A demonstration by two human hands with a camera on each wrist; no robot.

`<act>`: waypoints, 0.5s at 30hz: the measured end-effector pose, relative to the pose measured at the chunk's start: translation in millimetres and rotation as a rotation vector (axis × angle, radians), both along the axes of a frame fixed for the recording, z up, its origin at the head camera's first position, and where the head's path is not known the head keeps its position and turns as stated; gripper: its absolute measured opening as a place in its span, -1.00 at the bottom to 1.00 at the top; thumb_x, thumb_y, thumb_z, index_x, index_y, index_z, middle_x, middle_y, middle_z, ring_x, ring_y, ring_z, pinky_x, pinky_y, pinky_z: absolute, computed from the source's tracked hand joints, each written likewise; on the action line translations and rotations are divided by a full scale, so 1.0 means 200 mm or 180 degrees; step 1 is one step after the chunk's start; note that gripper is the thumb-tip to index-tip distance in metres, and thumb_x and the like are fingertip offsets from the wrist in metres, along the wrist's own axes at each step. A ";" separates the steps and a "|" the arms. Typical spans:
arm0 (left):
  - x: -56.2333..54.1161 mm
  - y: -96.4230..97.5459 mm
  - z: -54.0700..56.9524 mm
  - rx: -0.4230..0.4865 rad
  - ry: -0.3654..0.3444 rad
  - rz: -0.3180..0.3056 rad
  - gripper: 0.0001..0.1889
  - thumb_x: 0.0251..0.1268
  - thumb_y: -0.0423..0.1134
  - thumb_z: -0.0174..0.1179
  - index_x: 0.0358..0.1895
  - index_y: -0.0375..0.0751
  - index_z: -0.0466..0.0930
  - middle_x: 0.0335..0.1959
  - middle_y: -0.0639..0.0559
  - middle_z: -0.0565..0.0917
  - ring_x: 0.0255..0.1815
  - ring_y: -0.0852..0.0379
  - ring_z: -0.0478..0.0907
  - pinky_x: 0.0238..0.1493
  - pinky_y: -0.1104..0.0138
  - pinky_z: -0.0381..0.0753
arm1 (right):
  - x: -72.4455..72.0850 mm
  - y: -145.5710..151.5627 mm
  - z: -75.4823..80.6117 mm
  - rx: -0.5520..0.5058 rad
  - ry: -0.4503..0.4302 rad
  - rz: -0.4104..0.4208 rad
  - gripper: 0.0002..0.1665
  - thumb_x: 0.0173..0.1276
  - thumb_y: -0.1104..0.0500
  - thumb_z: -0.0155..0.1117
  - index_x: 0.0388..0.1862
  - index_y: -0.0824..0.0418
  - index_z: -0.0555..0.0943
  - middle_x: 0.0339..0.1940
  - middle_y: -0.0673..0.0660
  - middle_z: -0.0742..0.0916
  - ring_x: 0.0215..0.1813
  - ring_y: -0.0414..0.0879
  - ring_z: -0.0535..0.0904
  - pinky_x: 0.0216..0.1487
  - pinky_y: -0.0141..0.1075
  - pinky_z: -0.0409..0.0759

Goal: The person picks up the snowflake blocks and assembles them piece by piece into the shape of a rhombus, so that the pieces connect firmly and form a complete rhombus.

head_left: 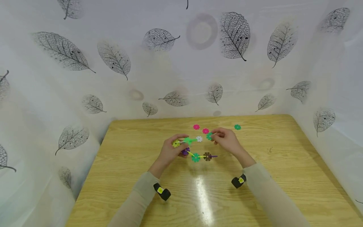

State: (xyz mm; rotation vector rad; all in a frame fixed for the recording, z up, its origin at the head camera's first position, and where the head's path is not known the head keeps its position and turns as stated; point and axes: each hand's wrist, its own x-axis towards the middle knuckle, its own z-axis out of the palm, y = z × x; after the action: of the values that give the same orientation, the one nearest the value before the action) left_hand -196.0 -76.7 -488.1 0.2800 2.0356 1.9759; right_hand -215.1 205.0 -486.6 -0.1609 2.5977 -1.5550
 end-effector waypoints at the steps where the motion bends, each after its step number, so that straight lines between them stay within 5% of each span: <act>1: 0.00 0.00 0.00 0.0003 -0.0002 0.0001 -0.57 0.51 -0.36 0.28 0.38 -0.23 0.57 -0.29 -0.18 0.76 -0.43 0.12 0.76 -0.26 0.17 0.88 | 0.01 -0.01 0.01 -0.0006 0.0010 0.0017 -0.67 0.57 0.15 0.27 0.16 0.32 0.68 -0.12 0.37 0.83 -0.13 0.34 0.74 -0.45 -0.39 0.52; 8: 0.00 0.00 0.01 0.0035 -0.0050 0.0034 -0.57 0.50 -0.38 0.27 0.38 -0.21 0.57 -0.33 -0.12 0.75 -0.43 0.11 0.76 -0.28 0.20 0.87 | 0.04 -0.06 0.08 -0.0056 0.0079 0.0147 -0.69 0.57 0.13 0.30 0.16 0.27 0.70 -0.19 0.27 0.84 -0.26 0.11 0.75 -0.47 -0.35 0.49; 15: 0.00 0.01 0.00 0.0052 -0.0009 0.0028 -0.58 0.51 -0.36 0.26 0.37 -0.20 0.59 -0.08 -0.20 0.68 -0.40 0.14 0.77 -0.27 0.22 0.87 | 0.06 -0.08 0.14 -0.0143 0.0101 0.0289 -0.67 0.56 0.11 0.31 0.16 0.27 0.69 -0.29 0.11 0.85 -0.34 -0.06 0.72 -0.46 -0.32 0.50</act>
State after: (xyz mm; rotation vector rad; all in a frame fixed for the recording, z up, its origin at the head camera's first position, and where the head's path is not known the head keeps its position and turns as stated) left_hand -196.9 -75.7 -487.5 0.2723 2.0232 1.9980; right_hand -202.4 189.0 -459.4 -0.3053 2.5418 -1.5929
